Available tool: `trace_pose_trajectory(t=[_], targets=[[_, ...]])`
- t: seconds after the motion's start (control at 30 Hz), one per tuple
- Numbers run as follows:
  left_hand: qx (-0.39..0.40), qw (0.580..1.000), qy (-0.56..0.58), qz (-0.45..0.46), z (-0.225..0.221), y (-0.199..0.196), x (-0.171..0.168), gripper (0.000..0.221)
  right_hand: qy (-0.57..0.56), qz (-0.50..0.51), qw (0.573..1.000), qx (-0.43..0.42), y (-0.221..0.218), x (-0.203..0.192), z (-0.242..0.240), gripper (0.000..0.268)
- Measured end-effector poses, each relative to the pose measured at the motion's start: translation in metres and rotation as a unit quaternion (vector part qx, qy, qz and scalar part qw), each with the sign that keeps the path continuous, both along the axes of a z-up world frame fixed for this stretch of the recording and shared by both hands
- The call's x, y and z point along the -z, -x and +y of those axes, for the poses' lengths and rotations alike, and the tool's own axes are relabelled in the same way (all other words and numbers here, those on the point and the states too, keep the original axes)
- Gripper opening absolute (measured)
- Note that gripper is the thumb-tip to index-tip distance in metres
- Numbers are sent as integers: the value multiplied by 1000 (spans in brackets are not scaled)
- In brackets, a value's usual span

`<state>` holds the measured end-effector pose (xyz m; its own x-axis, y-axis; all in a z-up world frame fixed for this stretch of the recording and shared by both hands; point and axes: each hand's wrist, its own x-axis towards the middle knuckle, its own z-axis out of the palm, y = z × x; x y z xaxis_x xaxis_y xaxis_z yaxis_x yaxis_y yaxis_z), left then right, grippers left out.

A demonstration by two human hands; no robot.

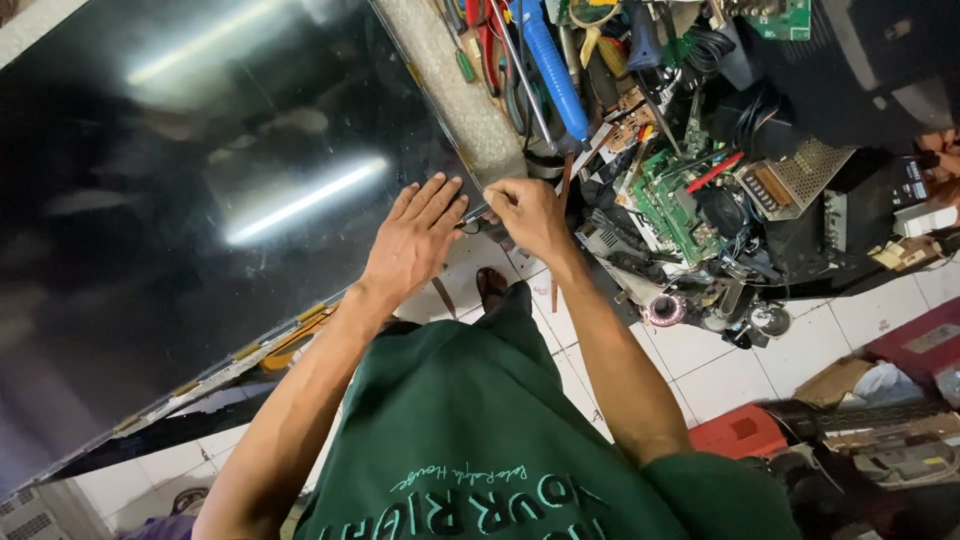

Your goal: Carefully checking the edges and cables of a television LCD panel before lifting it out of the chassis.

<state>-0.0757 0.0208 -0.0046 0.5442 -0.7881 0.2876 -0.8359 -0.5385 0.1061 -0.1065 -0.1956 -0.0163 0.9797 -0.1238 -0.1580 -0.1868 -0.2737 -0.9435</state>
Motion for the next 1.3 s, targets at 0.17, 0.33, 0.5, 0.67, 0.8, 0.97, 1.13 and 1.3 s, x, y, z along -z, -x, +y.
trace_pose_trajectory(t=[0.17, 0.33, 0.5, 0.67, 0.8, 0.97, 1.13, 1.3], targets=[[3, 1000, 6, 9, -1, -4, -4, 36, 19, -5, 997, -69, -9, -2, -13, 20], [-3, 1000, 5, 2, -5, -13, -2, 33, 44, -19, 992, -114, -13, -26, -17, 24], [-5, 999, 50, 9, -6, -8, -11, 32, 22, -4, 994, -107, -16, -13, -15, 25], [-79, 986, 138, 54, 33, 33, -48, 29, 26, 53, 996, -64, -8, 36, 1, 23], [-251, 922, 284, 81, 106, 88, -52, 22, -386, 121, 890, 209, 11, 26, 37, 33], [-526, 759, 367, 112, 200, 162, -17, 13, -611, 52, 787, 66, 43, 62, 68, 39], [-698, 359, 588, 195, 257, 190, 28, 20, -619, 45, 782, 59, 52, 36, 93, 28], [-717, 428, 542, 93, 265, 187, 15, 21, -582, 65, 804, 101, 54, 60, 97, 10]])
